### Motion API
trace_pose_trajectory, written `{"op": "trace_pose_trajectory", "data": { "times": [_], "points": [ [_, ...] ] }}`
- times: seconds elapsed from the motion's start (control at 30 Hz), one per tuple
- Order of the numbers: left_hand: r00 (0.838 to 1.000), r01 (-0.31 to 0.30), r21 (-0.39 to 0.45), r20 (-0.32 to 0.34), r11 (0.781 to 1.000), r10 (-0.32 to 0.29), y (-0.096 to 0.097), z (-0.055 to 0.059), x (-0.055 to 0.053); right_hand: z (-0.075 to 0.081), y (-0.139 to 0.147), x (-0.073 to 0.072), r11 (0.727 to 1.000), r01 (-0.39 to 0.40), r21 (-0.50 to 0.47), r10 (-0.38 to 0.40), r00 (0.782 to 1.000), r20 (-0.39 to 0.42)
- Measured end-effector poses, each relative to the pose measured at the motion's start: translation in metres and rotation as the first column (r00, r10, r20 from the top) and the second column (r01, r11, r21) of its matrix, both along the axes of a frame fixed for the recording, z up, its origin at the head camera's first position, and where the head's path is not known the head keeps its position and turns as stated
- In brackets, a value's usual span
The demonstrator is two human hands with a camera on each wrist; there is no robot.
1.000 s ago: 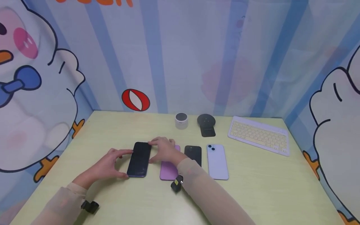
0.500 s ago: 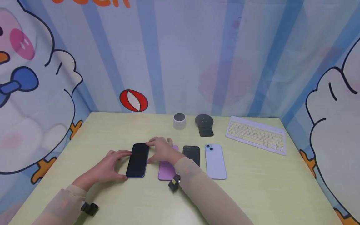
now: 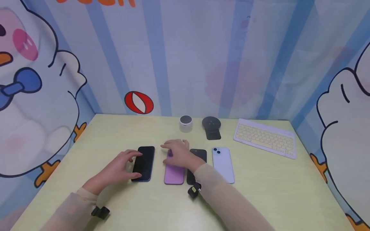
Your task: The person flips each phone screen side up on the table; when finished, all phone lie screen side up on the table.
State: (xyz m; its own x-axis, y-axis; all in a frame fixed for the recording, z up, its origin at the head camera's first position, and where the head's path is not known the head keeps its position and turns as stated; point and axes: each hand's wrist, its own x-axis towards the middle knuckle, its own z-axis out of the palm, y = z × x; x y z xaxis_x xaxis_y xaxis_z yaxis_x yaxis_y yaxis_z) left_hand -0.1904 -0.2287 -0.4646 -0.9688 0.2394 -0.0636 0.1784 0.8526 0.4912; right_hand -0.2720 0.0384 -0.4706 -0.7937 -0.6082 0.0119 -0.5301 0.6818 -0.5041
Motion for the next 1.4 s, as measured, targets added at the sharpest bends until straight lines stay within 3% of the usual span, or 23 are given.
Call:
{"op": "trace_pose_trajectory", "data": {
  "times": [0.13, 0.3, 0.5, 1.03, 1.4],
  "points": [
    [0.999, 0.037, -0.012, -0.014, 0.999, -0.038, 0.017, 0.000, 0.000, 0.004, 0.019, 0.001, 0.999, 0.013, 0.032, -0.014, 1.000, 0.013],
    [0.991, 0.130, -0.022, -0.041, 0.991, -0.130, 0.035, -0.003, -0.002, 0.010, 0.039, 0.005, 0.997, 0.017, 0.072, -0.020, 0.999, 0.033],
    [0.980, 0.191, -0.039, -0.047, 0.981, -0.193, 0.056, -0.005, -0.007, 0.009, 0.060, 0.004, 0.995, 0.025, 0.101, -0.027, 0.999, 0.027],
    [0.967, 0.235, -0.102, -0.075, 0.967, -0.243, 0.081, -0.015, -0.009, 0.002, 0.063, 0.002, 0.990, 0.057, 0.126, -0.063, 0.997, 0.046],
    [0.970, 0.222, -0.104, -0.074, 0.969, -0.230, 0.082, -0.013, -0.011, 0.001, 0.062, 0.003, 0.994, 0.100, 0.038, -0.103, 0.992, 0.073]
  ]
}}
